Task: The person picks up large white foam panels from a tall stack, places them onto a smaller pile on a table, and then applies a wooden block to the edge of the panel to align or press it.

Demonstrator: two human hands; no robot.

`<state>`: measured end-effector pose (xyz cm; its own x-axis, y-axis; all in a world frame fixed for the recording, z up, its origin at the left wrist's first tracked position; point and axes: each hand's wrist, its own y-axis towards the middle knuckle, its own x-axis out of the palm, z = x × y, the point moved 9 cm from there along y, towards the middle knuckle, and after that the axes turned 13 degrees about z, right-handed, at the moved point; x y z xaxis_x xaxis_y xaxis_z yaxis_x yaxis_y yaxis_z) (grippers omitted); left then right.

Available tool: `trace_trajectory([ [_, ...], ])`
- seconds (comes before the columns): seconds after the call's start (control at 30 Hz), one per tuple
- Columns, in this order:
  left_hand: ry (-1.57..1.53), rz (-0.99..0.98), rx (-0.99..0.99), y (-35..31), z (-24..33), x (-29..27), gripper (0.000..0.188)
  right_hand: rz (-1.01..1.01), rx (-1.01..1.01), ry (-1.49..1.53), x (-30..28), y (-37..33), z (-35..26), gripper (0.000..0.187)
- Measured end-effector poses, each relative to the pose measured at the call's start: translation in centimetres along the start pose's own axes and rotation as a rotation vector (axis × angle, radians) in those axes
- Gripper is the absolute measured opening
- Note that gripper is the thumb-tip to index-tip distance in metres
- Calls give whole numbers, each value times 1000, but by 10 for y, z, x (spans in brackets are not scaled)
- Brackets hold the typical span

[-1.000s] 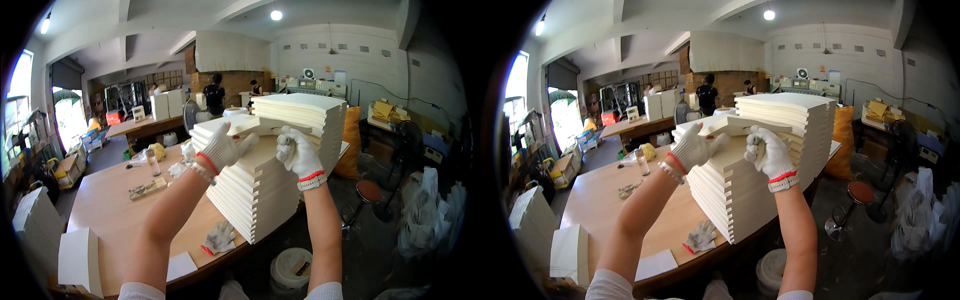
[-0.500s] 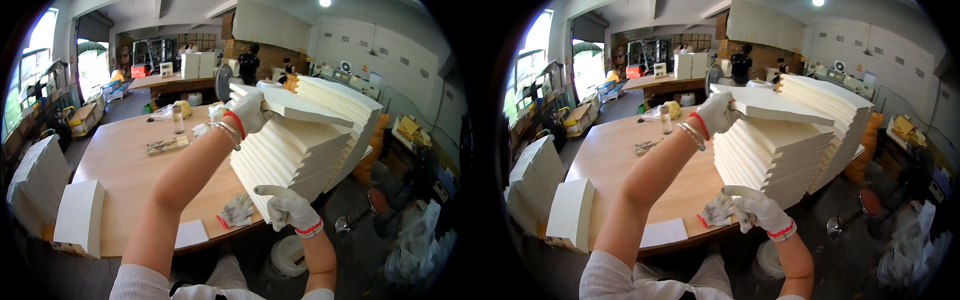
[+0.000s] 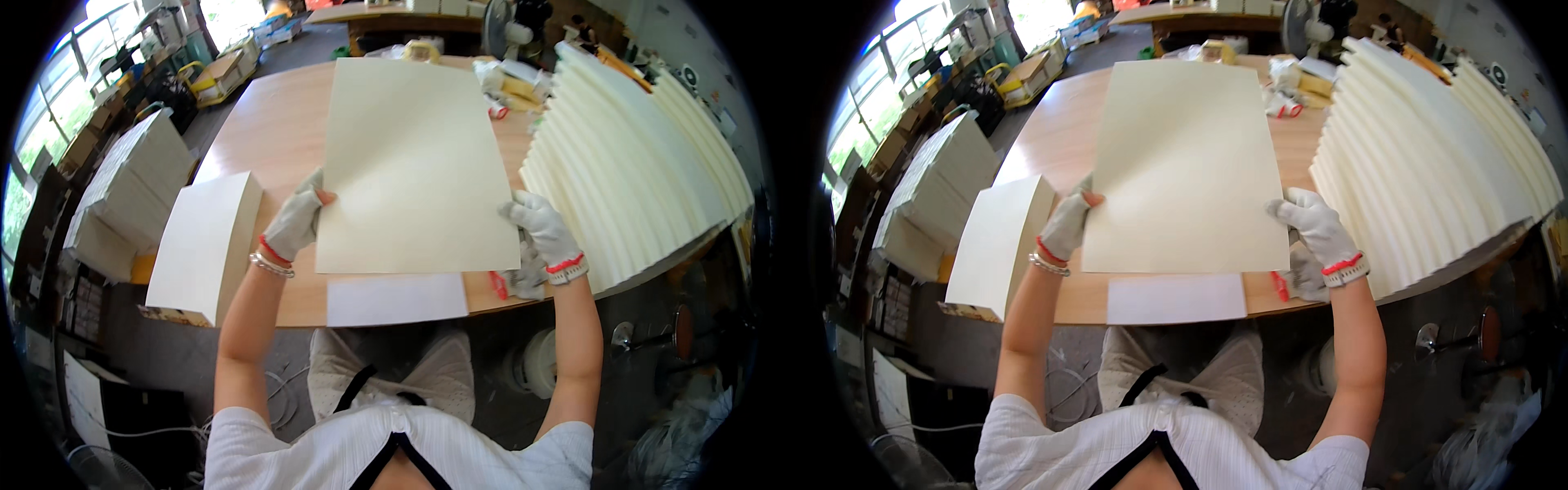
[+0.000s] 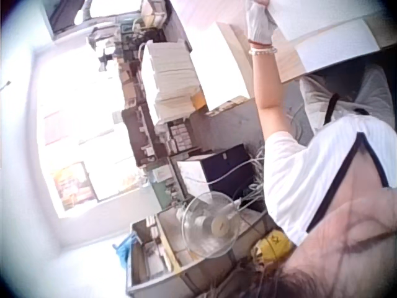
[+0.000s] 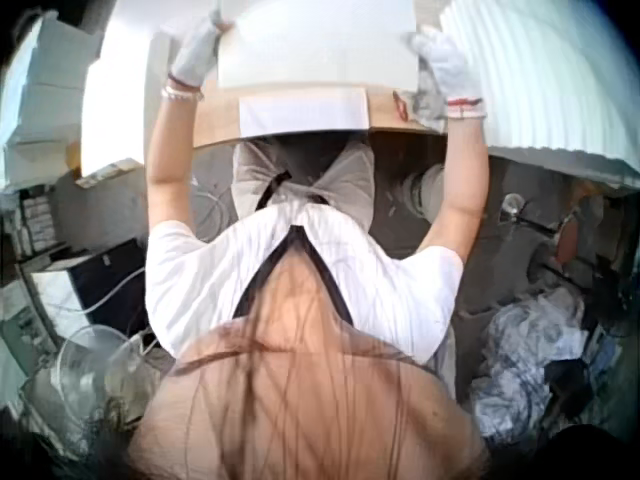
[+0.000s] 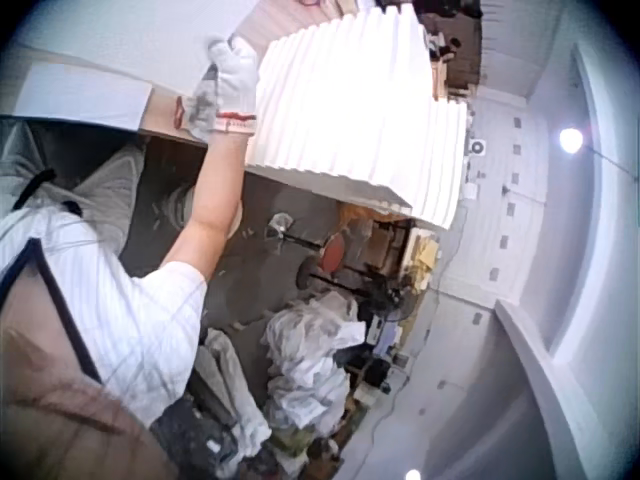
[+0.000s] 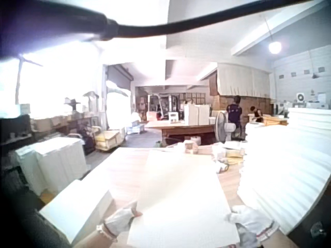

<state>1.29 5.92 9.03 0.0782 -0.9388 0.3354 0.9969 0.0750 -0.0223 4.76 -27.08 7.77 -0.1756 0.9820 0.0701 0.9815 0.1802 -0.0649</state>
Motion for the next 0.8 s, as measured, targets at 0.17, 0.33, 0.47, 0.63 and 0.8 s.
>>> trace_trajectory([
  [0.17, 34, 87, -276, 24, -119, -88, 34, -26, 43, -169, 28, 35, 111, 33],
  [0.33, 367, 209, -339, 12, -127, -108, 32, 77, 97, -159, 32, 40, 152, 29],
  [0.47, 370, 178, -283, 19, -130, -114, 33, 77, 73, -137, 27, 42, 160, 31],
  [0.63, 415, 189, -282, 15, -129, -115, 36, 54, 62, -105, 33, 39, 154, 31],
  [0.8, 865, 319, -198, 6, -103, -118, 44, 56, 44, -128, 33, 40, 158, 32],
])
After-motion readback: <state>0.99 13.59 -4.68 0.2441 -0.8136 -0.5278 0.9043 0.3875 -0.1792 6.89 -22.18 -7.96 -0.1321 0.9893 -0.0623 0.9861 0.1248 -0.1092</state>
